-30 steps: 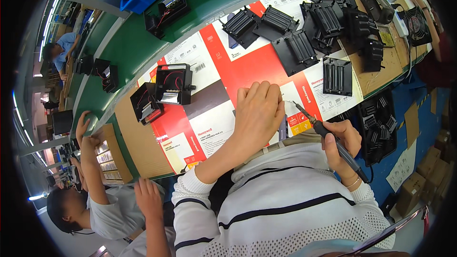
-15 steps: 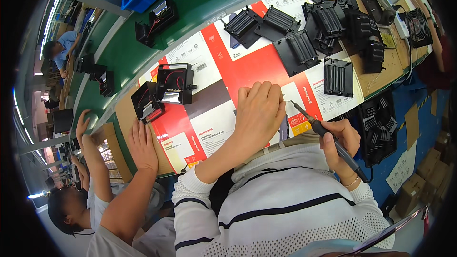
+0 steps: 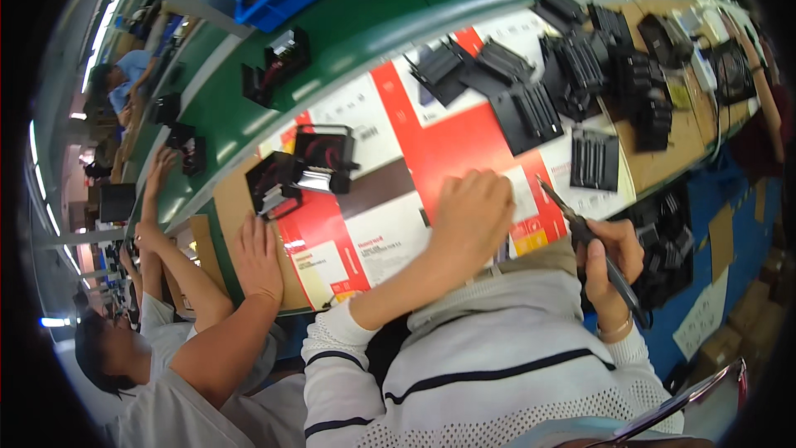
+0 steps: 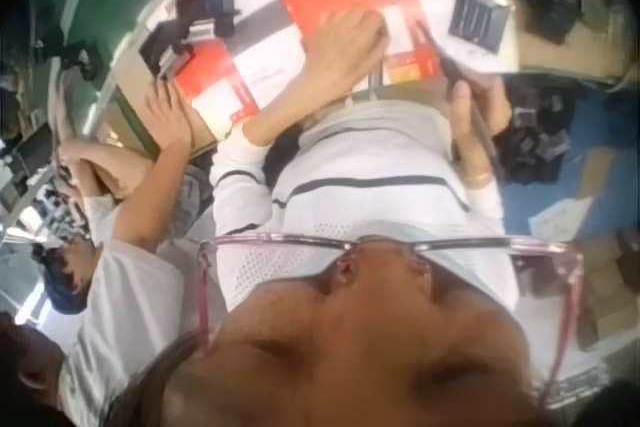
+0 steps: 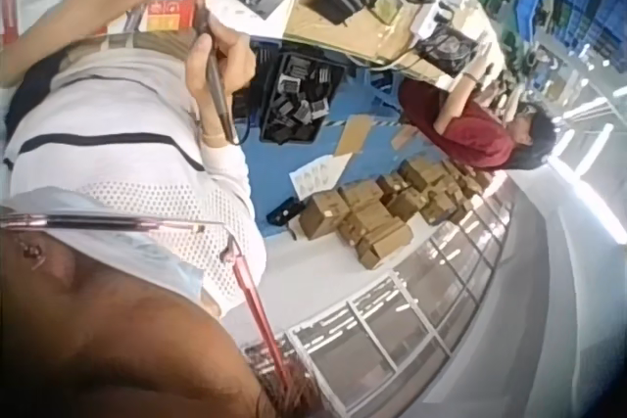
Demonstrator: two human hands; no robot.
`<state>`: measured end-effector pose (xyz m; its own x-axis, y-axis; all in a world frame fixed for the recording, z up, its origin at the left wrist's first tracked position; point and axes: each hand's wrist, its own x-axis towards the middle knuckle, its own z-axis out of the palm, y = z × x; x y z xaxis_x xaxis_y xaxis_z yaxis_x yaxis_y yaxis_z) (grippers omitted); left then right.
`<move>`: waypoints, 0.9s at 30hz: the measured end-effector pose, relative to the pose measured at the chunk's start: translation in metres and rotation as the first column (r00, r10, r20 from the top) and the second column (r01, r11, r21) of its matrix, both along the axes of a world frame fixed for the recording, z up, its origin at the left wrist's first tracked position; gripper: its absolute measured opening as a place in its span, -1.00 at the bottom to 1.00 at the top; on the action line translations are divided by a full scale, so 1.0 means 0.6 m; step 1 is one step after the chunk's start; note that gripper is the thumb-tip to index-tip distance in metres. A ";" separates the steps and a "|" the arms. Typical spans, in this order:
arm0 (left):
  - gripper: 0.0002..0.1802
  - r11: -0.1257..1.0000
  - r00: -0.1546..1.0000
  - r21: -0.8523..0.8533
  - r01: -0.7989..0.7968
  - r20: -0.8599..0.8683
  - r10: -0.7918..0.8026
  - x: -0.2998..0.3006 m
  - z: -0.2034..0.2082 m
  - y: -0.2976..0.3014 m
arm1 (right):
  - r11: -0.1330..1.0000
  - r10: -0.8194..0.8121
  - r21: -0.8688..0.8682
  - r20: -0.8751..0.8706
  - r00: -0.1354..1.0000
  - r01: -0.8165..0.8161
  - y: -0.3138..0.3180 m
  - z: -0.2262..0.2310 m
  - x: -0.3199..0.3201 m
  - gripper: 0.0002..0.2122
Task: Assemble plastic housings for electronic components on a manufacturing assembly line.
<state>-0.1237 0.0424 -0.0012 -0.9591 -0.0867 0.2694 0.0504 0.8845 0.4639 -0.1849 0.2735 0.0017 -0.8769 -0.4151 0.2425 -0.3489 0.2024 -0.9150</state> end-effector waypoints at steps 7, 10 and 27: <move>-0.84 0.979 0.990 0.168 0.115 -0.095 -0.100 -0.046 -0.024 0.042 | 0.991 -0.054 -0.127 -0.081 0.995 0.044 -0.023 0.029 -0.044 -0.84; -0.85 0.956 0.973 0.194 0.221 -0.116 -0.201 -0.046 -0.020 0.020 | 0.984 -0.096 -0.161 -0.099 0.990 0.079 -0.046 0.034 -0.062 -0.84; -0.55 0.931 0.924 -0.050 -0.362 -0.153 0.351 -0.140 -0.005 -0.196 | 0.968 0.118 -0.214 -0.090 0.989 -0.135 -0.170 0.038 -0.075 -0.82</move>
<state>-0.2079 -0.0749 -0.0040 -0.8210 -0.3899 0.4171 -0.2158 0.8882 0.4056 -0.2296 0.1713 0.0247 -0.7961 -0.4512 0.4032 -0.4286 -0.0499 -0.9021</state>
